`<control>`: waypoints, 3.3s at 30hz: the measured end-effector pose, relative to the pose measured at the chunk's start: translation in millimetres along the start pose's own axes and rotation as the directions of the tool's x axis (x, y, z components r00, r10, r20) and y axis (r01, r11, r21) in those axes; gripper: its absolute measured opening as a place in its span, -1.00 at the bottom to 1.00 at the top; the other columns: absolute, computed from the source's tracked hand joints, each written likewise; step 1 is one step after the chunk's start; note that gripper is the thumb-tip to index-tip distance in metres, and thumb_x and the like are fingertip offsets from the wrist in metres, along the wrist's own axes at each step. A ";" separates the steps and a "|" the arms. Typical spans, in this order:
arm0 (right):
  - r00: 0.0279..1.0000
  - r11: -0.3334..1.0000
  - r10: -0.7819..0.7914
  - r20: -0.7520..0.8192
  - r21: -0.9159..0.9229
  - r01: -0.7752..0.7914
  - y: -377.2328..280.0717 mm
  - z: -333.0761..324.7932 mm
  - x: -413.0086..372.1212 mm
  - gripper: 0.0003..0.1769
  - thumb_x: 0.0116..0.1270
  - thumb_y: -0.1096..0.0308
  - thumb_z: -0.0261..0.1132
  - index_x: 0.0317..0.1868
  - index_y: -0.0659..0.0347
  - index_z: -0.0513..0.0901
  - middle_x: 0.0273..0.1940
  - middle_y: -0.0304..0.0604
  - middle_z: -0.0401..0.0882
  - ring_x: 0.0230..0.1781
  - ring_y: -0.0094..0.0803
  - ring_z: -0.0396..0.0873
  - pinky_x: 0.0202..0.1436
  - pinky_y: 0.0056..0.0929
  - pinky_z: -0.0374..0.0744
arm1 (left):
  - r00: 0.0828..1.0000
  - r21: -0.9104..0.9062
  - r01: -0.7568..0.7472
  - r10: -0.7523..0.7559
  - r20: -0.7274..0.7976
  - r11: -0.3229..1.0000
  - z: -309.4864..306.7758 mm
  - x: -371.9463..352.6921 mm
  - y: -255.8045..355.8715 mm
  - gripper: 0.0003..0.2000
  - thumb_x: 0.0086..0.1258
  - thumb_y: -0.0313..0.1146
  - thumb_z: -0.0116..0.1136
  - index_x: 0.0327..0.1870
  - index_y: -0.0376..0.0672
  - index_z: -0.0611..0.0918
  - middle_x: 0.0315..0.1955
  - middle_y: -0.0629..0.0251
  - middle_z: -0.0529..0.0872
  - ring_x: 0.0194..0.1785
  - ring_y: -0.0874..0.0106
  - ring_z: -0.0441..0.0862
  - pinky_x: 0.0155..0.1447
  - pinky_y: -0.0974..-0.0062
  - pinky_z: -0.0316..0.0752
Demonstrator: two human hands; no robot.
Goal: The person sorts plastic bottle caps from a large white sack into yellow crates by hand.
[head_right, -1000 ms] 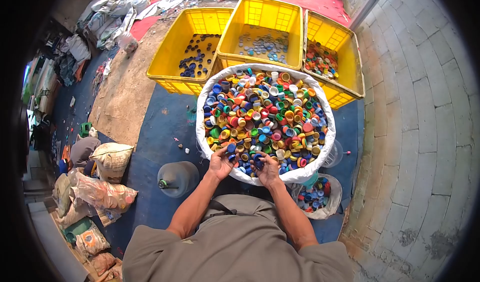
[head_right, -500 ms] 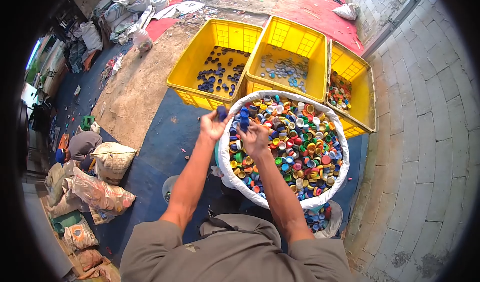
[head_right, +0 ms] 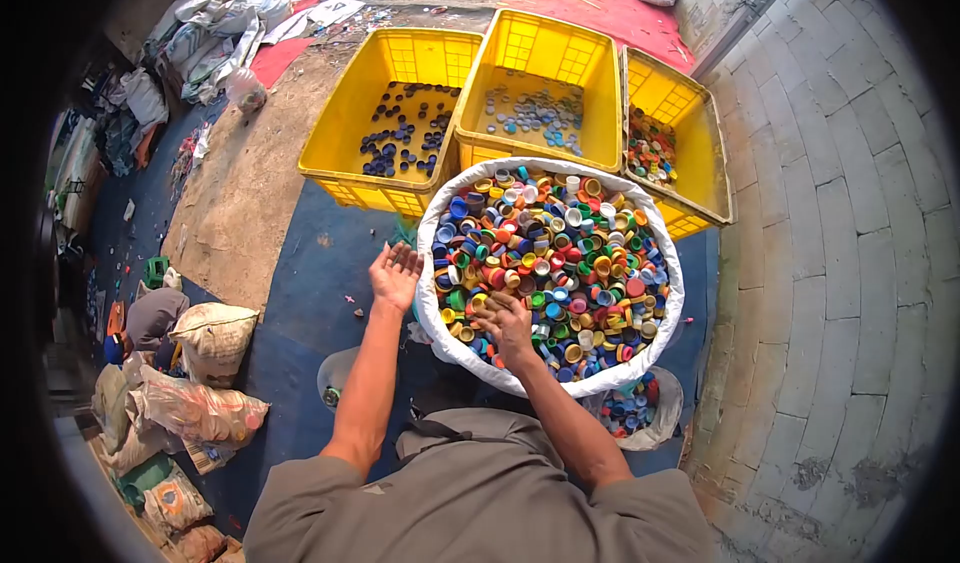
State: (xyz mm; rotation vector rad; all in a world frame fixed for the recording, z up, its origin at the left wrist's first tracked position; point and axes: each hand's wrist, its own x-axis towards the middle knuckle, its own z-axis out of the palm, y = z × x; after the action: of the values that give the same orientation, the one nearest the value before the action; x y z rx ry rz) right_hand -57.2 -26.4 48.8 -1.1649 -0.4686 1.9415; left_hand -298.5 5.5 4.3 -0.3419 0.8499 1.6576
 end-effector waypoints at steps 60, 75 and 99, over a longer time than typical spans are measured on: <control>0.856 0.303 -0.503 0.117 -0.904 0.302 -10.5 -87.4 -23.9 -0.66 0.11 0.35 0.37 -0.10 0.30 0.61 -0.53 -0.21 0.54 -0.49 -0.40 0.49 -0.32 -0.40 0.49 | 0.962 0.300 0.221 -0.257 0.088 0.928 -30.0 -131.1 -121.8 -0.66 0.40 -0.14 -0.12 0.01 -0.17 0.54 -0.23 0.29 0.65 -0.29 0.43 0.57 -0.18 0.40 0.47; 0.834 -0.153 -0.500 0.233 -0.972 0.179 0.2 -12.5 78.2 -0.30 0.06 0.10 0.44 0.17 0.24 0.42 -0.11 -0.02 0.62 0.00 -0.09 0.45 0.05 -0.10 0.31 | 0.969 0.264 0.238 -0.247 0.002 0.935 -72.1 -151.7 -86.8 -0.68 0.50 -0.17 -0.09 0.02 -0.25 0.50 -0.20 0.22 0.61 -0.21 0.31 0.62 -0.10 0.34 0.56; 0.981 0.981 -0.192 -0.003 -0.004 0.192 -36.9 -78.1 6.4 -0.66 0.29 0.23 0.34 -0.02 0.23 0.55 -0.13 -0.22 0.64 -0.20 -0.47 0.59 -0.08 -0.48 0.52 | 0.959 0.871 -0.284 0.097 0.268 0.401 -42.7 -123.0 -115.0 -0.75 0.15 -0.42 0.37 -0.19 -0.25 0.60 -0.41 0.30 0.67 -0.43 0.49 0.60 -0.30 0.58 0.51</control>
State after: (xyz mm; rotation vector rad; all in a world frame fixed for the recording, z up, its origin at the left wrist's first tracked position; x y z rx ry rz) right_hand 24.8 -5.7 30.0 -1.0840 -0.5615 1.7727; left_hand -166.3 -106.8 12.9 0.7073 1.5599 1.1431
